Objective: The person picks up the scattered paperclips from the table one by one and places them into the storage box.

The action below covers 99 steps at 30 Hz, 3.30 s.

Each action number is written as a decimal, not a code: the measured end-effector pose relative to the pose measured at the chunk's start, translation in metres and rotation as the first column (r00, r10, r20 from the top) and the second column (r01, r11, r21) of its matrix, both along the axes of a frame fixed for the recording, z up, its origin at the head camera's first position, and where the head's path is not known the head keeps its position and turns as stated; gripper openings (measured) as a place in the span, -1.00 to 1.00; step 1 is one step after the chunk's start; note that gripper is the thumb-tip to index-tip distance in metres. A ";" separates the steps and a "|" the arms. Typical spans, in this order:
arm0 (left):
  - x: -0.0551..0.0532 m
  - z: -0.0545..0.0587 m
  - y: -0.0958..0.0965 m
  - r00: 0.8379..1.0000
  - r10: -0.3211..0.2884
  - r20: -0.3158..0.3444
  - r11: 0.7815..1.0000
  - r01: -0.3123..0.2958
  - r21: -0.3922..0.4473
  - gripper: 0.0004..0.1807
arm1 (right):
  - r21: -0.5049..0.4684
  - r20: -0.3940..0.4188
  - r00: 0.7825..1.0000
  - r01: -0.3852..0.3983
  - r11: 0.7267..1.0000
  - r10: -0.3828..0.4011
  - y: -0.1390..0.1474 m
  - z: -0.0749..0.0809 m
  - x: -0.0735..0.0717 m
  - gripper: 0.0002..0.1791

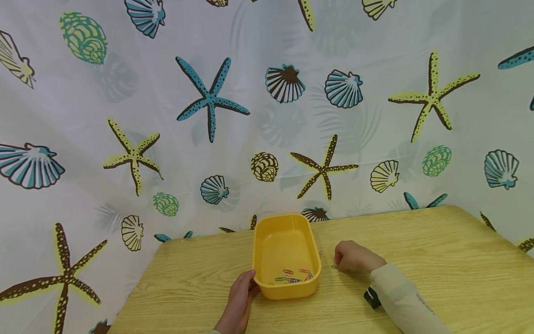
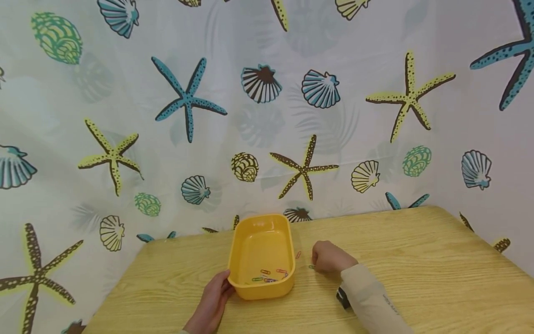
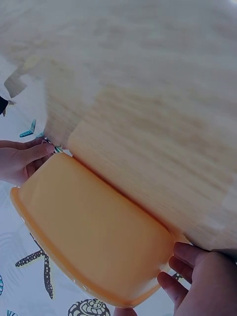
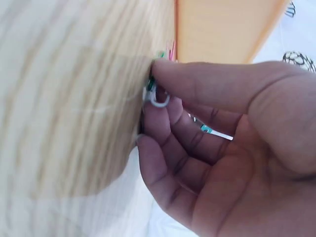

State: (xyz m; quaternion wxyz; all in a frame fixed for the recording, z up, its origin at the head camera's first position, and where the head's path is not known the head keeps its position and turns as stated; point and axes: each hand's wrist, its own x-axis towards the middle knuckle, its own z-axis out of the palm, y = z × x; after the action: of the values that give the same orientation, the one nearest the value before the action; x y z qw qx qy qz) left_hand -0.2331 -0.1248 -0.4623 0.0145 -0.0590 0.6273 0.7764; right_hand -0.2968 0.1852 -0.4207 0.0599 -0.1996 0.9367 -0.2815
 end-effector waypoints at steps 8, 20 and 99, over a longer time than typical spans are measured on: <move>0.001 0.002 0.000 1.000 -0.006 -0.003 1.000 0.006 -0.003 -0.48 | -0.050 -0.068 0.987 -0.148 0.988 0.144 0.013 0.003 -0.007 -0.88; 0.000 0.002 0.000 1.000 0.000 0.000 1.000 0.000 -0.003 -0.50 | -0.123 -0.041 0.989 -0.143 0.982 0.139 0.012 0.003 -0.012 -0.87; 0.001 0.003 0.000 1.000 -0.001 -0.009 1.000 0.001 -0.017 -0.51 | -0.377 -0.020 0.982 -0.182 0.908 0.189 -0.055 0.029 0.025 -0.94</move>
State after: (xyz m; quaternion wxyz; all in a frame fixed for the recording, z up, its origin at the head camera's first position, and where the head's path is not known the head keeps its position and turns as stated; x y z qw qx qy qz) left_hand -0.2319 -0.1251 -0.4596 0.0116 -0.0553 0.6339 0.7714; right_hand -0.2720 0.1302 -0.3921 0.0547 -0.2931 0.8413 -0.4509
